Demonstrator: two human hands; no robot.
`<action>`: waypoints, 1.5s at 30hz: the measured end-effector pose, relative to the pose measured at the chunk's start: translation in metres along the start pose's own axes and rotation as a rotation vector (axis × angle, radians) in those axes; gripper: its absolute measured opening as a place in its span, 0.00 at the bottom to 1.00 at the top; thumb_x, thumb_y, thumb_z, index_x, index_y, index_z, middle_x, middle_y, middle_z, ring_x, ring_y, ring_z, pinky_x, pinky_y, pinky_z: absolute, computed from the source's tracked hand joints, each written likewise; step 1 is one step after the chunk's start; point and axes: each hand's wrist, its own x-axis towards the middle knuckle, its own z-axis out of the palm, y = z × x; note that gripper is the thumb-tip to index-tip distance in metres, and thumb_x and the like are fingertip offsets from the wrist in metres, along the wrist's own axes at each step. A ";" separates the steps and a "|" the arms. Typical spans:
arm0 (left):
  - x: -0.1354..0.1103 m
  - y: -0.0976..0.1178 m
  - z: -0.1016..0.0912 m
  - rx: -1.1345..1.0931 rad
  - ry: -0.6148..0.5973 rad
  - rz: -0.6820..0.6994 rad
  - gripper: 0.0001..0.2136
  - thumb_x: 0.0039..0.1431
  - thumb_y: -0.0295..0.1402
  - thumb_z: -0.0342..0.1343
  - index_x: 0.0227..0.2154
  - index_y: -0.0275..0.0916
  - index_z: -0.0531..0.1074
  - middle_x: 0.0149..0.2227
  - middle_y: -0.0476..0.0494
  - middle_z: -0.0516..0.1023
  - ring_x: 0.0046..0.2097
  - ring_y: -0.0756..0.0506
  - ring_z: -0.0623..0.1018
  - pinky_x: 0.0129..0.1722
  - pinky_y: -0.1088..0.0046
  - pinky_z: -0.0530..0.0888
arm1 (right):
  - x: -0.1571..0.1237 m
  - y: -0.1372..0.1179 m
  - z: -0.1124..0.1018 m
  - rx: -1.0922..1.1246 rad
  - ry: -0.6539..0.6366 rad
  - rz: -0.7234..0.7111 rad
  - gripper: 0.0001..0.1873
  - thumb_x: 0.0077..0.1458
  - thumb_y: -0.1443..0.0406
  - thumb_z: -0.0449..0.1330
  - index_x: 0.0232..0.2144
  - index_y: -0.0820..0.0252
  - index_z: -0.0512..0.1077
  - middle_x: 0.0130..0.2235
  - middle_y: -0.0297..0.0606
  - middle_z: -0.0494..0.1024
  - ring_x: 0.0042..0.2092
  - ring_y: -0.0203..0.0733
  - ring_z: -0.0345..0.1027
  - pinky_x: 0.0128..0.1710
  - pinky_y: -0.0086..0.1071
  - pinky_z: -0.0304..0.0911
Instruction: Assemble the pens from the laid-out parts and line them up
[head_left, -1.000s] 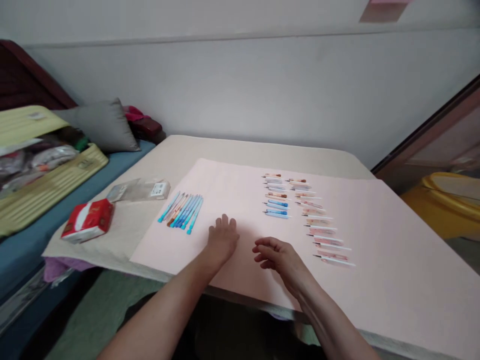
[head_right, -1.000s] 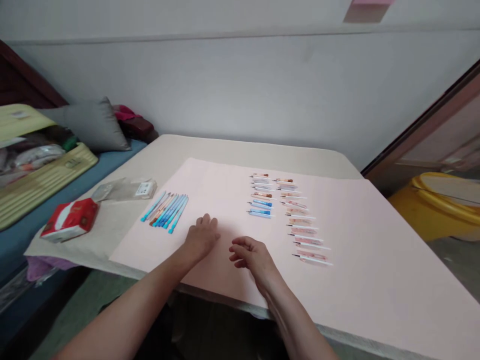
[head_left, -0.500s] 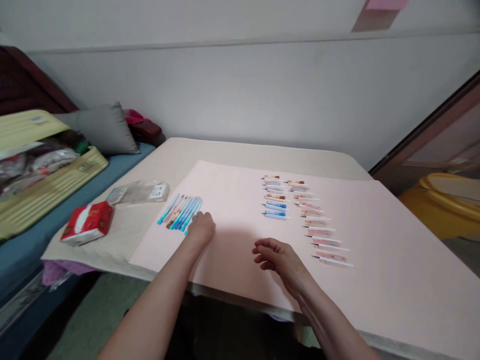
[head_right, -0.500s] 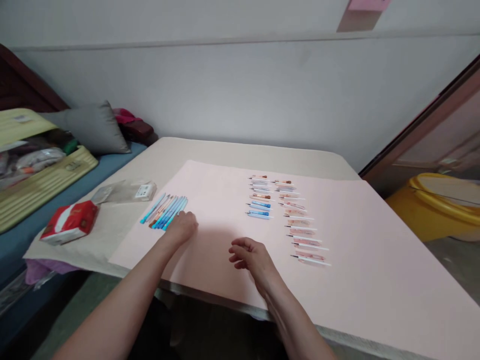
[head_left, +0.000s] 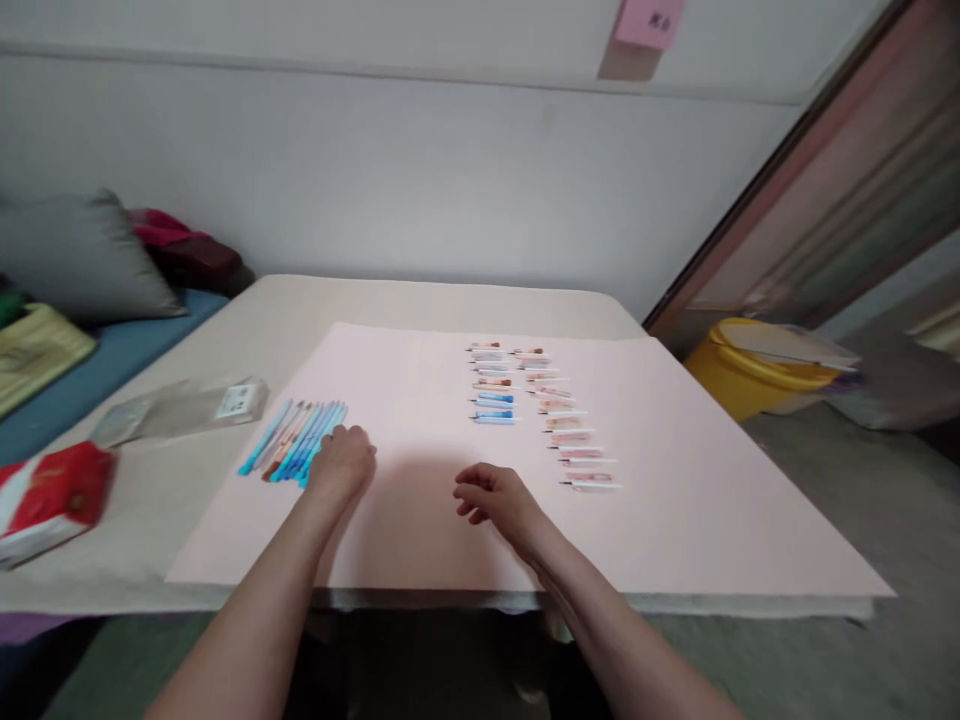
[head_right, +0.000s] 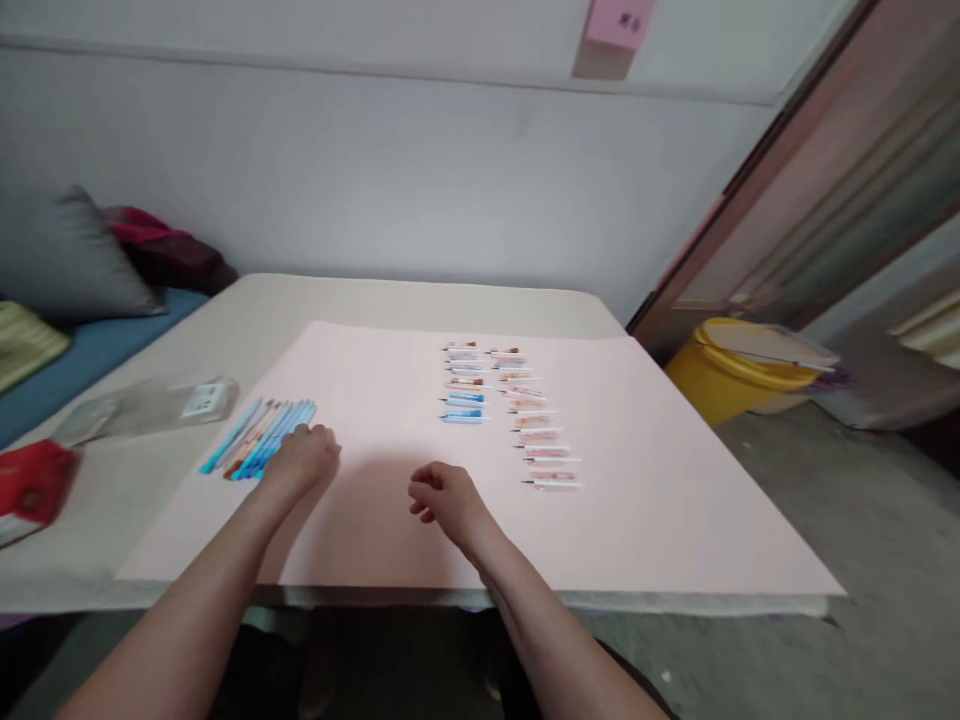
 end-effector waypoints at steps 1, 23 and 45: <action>0.001 0.004 -0.002 -0.007 -0.006 0.019 0.11 0.54 0.33 0.46 0.35 0.33 0.69 0.41 0.28 0.70 0.47 0.34 0.69 0.44 0.59 0.64 | 0.003 0.002 -0.002 -0.137 0.039 -0.043 0.09 0.50 0.64 0.56 0.34 0.62 0.70 0.31 0.38 0.75 0.31 0.38 0.70 0.29 0.30 0.63; -0.031 0.096 0.038 -1.737 -0.412 -0.535 0.04 0.50 0.21 0.56 0.29 0.33 0.68 0.30 0.39 0.75 0.30 0.49 0.77 0.30 0.74 0.74 | 0.058 0.005 -0.063 -1.212 0.475 -0.210 0.15 0.52 0.73 0.51 0.43 0.62 0.69 0.39 0.44 0.74 0.44 0.45 0.63 0.43 0.34 0.53; -0.021 0.121 0.046 -1.972 -0.252 -0.643 0.03 0.56 0.24 0.53 0.28 0.34 0.69 0.31 0.39 0.76 0.30 0.50 0.77 0.26 0.78 0.75 | 0.069 0.016 -0.060 -1.123 0.594 -0.173 0.13 0.56 0.74 0.47 0.42 0.64 0.67 0.40 0.45 0.73 0.43 0.44 0.63 0.41 0.33 0.52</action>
